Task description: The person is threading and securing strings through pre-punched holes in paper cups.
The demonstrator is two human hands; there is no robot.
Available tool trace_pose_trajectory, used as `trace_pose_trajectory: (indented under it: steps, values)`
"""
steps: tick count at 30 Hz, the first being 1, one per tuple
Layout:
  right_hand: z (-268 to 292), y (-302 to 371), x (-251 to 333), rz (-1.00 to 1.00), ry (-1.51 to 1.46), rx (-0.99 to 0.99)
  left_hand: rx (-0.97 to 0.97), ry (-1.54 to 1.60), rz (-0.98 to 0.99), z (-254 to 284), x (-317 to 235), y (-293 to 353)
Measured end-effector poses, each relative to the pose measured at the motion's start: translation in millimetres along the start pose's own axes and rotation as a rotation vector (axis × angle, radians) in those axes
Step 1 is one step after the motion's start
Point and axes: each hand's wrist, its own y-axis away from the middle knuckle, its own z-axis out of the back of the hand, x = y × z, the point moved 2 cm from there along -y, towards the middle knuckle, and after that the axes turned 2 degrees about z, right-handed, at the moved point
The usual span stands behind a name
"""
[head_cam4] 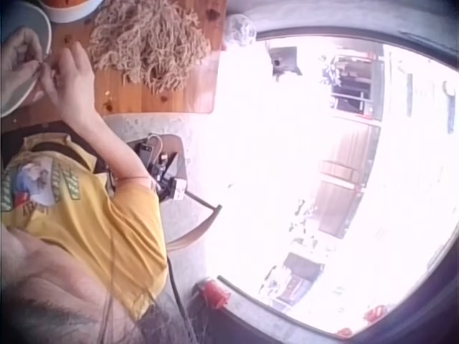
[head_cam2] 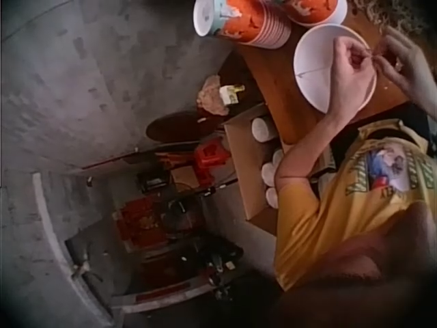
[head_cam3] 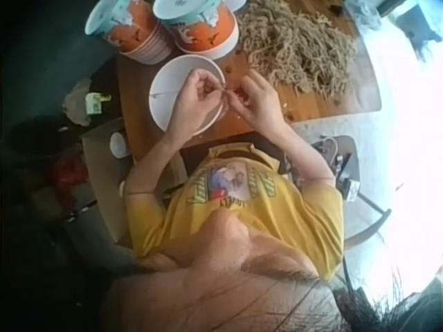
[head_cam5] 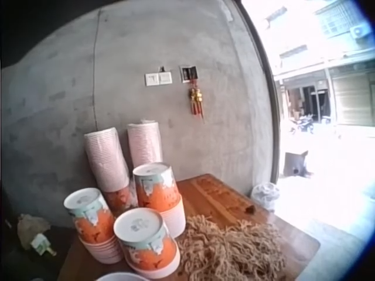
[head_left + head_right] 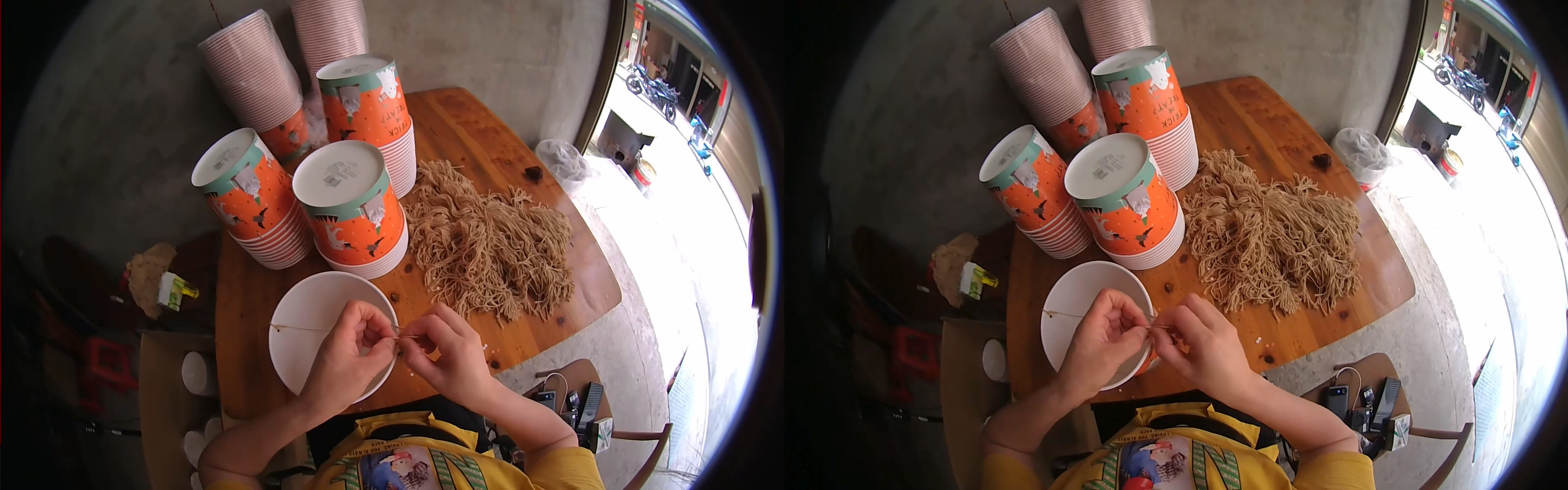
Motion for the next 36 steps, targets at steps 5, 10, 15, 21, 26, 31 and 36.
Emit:
trace_pose_trajectory:
  steps: [5,10,15,21,26,31,36]
  values:
    - [-2.6,-1.5,-3.2,-0.108,-0.083,0.035,0.018,-0.035,-0.007,1.9,0.9,-1.9]
    - [-11.2,4.9,-20.0,-0.434,-0.578,0.075,0.042,0.166,0.111,2.3,-3.4,-3.2]
    - [-5.8,5.6,-9.3,-0.251,-0.302,-0.001,0.051,0.302,0.191,5.6,-2.1,-2.9]
    - [8.2,0.7,-5.5,0.323,0.301,-0.065,0.047,0.324,0.236,4.6,-1.8,-3.4]
    - [11.6,-1.8,0.6,0.653,0.639,-0.005,0.044,0.339,0.229,6.9,1.5,-1.7]
    - [3.7,-10.4,0.9,0.475,0.52,0.029,0.029,0.307,0.197,6.1,4.0,-1.9]
    - [-4.0,-5.4,-24.4,-0.444,-0.635,0.215,0.067,0.316,0.215,8.8,4.5,-2.7]
